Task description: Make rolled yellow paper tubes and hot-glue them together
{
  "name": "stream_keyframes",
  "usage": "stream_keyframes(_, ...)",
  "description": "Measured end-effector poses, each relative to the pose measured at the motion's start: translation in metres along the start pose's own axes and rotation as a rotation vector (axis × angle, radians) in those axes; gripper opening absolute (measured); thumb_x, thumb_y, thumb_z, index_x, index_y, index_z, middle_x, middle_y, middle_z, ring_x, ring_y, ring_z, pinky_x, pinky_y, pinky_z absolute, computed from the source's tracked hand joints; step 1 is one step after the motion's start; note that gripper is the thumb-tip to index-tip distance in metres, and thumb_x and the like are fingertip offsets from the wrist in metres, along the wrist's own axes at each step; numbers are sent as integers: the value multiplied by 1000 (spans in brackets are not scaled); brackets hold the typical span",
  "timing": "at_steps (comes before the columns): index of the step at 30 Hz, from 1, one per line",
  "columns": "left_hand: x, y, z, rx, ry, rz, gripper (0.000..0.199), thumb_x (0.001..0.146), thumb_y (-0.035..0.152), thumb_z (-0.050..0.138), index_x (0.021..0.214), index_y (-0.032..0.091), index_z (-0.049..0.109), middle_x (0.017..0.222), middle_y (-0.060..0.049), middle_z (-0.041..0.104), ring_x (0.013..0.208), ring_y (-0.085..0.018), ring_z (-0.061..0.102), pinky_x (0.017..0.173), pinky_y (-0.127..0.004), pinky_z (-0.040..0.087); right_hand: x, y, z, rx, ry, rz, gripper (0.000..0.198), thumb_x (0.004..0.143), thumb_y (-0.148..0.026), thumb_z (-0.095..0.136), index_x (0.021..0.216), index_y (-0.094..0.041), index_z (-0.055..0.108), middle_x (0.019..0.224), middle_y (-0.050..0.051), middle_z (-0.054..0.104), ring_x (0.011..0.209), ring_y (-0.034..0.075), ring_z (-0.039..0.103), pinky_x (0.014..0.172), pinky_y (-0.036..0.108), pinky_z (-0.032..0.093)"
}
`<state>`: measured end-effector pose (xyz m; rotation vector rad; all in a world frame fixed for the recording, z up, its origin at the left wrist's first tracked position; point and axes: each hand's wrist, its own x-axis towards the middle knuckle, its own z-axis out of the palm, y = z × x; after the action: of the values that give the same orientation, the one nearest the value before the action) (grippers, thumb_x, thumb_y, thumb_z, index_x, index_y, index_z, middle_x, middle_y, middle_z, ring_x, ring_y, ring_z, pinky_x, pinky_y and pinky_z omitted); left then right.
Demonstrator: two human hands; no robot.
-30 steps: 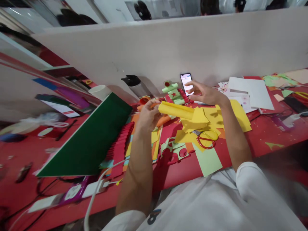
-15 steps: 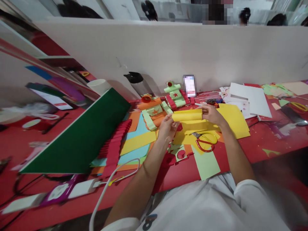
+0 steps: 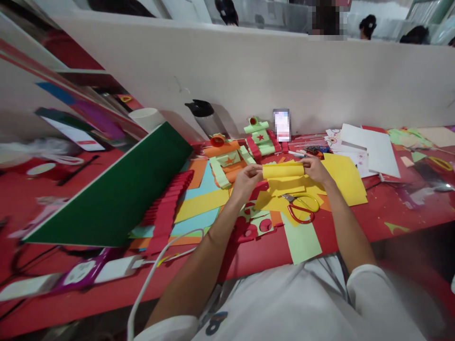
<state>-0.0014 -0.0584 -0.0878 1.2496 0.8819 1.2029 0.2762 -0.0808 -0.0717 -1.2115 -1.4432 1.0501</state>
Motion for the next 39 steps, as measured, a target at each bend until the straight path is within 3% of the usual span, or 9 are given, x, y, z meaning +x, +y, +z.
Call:
stream_keyframes(18,2,0,-1,-49,7,-77,35,57,31,94,85,19,75,76,-3,76,66,-17,69,59,-25,56,1,-3,5,109,85,70,35,66,-44,92,87,-19,80,88,6,81,74,20,74,72,33,66)
stream_keyframes(26,10,-4,-6,-131,84,-162,40,46,23,94,79,17,72,65,-1,71,54,-11,62,54,-22,50,-1,-2,-2,166,98,159,37,63,-39,95,89,-16,81,94,7,79,75,17,74,78,32,67)
stream_keyframes(33,14,-11,-11,-59,6,-105,46,49,33,97,85,18,73,73,-2,75,68,-17,73,70,-27,58,-4,-10,1,84,29,89,36,66,-41,94,90,-16,84,93,7,79,80,18,73,81,33,66)
stream_keyframes(39,15,-11,-14,-37,-90,-81,39,56,35,95,85,19,74,77,-2,76,71,-17,73,68,-26,57,-2,-7,3,77,48,82,35,63,-42,95,85,-18,84,87,5,78,77,17,72,77,33,66)
